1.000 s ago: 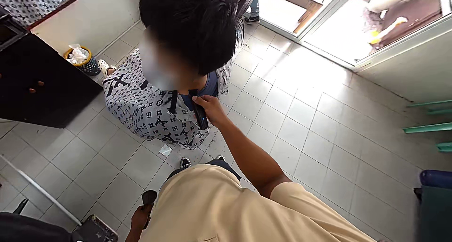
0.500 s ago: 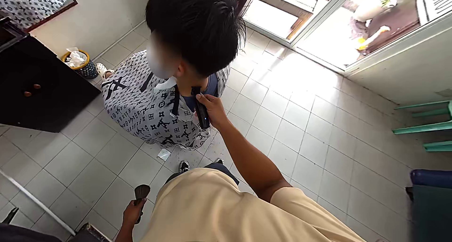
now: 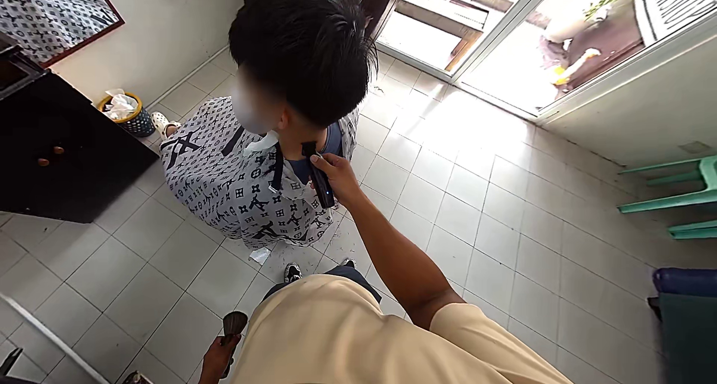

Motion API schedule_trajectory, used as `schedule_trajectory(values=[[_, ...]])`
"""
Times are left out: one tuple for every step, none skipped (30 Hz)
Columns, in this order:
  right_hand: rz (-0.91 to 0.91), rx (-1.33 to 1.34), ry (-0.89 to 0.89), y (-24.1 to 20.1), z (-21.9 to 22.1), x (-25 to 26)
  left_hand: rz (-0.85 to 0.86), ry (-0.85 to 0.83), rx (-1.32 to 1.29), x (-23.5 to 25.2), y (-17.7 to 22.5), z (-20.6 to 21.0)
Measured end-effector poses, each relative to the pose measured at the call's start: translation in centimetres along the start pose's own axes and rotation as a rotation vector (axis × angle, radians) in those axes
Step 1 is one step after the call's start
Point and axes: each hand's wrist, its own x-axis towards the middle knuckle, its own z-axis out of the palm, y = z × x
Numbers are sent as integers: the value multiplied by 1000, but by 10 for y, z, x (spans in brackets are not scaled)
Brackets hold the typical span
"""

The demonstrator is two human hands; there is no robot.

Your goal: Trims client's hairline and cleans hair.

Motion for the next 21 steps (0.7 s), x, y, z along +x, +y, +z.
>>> schedule_trajectory(values=[[-29,5,-4,-1,0,0,1,3,-1,0,1,0],[-30,-6,-5,-2,-1,0,1,7,0,-1,0,0],[-5,-29,2,-4,-1,-1,-1,9,3,-1,-1,0],[31,-51,12,-5,0,0,-1,8,4,-1,-1,0],[53,-60,16,-7,0,2,1,3,7,-1,-1,0],[54,-59,17,-7,0,3,0,-1,11,-1,0,-1],[35,-56,14,-7,-1,2,-4,-8,7,-3,3,-2],[6,-52,10,-6,-2,-1,-13,-17,-3,-6,7,-4],[-19,-45,4,-6,-2,-3,-25,-31,-22,-12,13,-5],[-33,-34,4,-6,-1,-3,-28,-35,-32,-15,17,-6],[-34,-29,11,-6,0,-2,-28,-31,-41,-16,20,-6],[-13,-37,23,-7,1,-1,-26,-29,-45,-17,22,-6],[14,-48,32,-8,2,-1,-26,-27,-43,-19,26,-8],[25,-48,36,-8,2,0,-28,-28,-41,-23,31,-9],[17,-38,36,-9,3,-1,-29,-32,-35,-28,37,-11],[-10,-25,34,-9,3,-3,-29,-35,-27,-32,42,-12],[-37,-12,28,-8,3,-3,-26,-32,-15,-31,43,-12],[-58,-1,21,-8,3,-1,-22,-32,-11,-29,42,-12],[-66,14,23,-8,3,4,-17,-33,-6,-27,40,-12],[-52,13,29,-9,4,7,-14,-32,-5,-27,40,-12],[-30,1,39,-11,4,10,-13,-33,-9,-26,40,-13]])
